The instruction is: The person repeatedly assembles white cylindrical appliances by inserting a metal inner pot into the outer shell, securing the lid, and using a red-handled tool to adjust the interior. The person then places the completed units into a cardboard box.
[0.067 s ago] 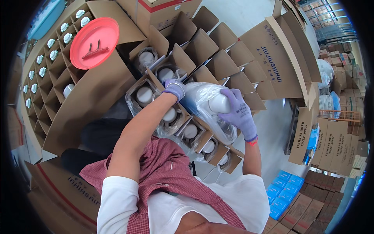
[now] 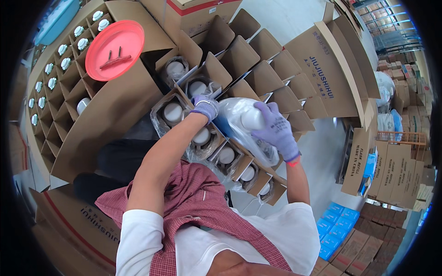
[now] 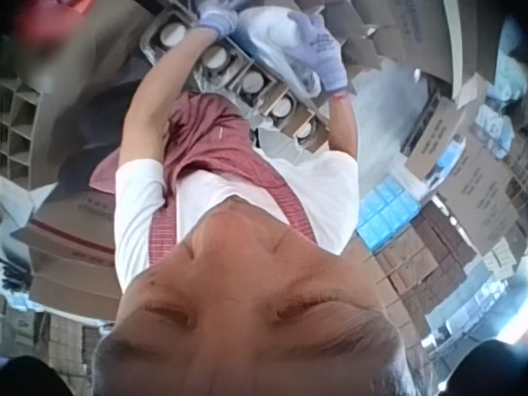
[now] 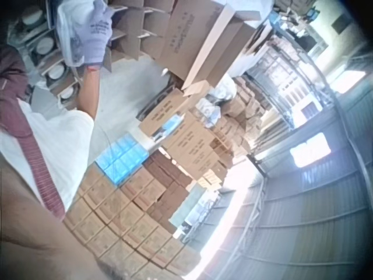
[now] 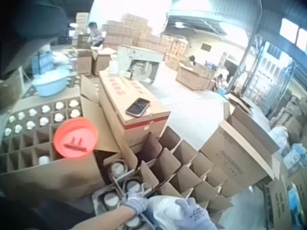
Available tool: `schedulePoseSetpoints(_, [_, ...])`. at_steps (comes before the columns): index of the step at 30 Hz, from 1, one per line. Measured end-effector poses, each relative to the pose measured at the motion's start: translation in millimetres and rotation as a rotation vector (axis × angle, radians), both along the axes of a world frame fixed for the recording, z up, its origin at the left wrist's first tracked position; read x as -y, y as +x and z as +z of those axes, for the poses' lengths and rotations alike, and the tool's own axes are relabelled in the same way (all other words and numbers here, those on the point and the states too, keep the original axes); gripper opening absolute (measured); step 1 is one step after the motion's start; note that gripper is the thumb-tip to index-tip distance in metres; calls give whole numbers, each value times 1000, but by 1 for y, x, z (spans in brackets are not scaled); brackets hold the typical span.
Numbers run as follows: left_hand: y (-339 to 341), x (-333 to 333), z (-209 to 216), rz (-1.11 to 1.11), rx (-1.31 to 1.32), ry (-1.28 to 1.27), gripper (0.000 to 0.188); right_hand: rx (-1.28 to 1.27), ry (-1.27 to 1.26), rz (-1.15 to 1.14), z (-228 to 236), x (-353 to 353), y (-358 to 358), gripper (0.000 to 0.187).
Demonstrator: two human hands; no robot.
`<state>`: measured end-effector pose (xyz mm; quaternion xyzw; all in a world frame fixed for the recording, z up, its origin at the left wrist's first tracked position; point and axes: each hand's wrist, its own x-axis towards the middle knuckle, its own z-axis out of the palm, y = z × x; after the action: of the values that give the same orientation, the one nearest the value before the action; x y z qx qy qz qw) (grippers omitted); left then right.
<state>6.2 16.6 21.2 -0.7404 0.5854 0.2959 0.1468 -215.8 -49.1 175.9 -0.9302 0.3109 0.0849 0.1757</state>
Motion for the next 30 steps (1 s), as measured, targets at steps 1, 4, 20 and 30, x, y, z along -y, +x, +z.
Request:
schedulePoseSetpoints(1, [-8, 9, 5, 38, -92, -137, 40, -83, -100, -12, 8, 8, 13, 88])
schedulePoseSetpoints(4, [17, -46, 34, 212, -277, -453, 43, -183, -163, -68, -35, -7, 78, 85])
schedulePoseSetpoints(20, [6, -868, 296, 1724, 656, -479, 41, 591, 172, 1022, 43, -341, 296, 51])
schedulePoseSetpoints(30, [-80, -924, 51, 2197, 59, -636, 73, 695, 353, 1978, 73, -683, 310, 48])
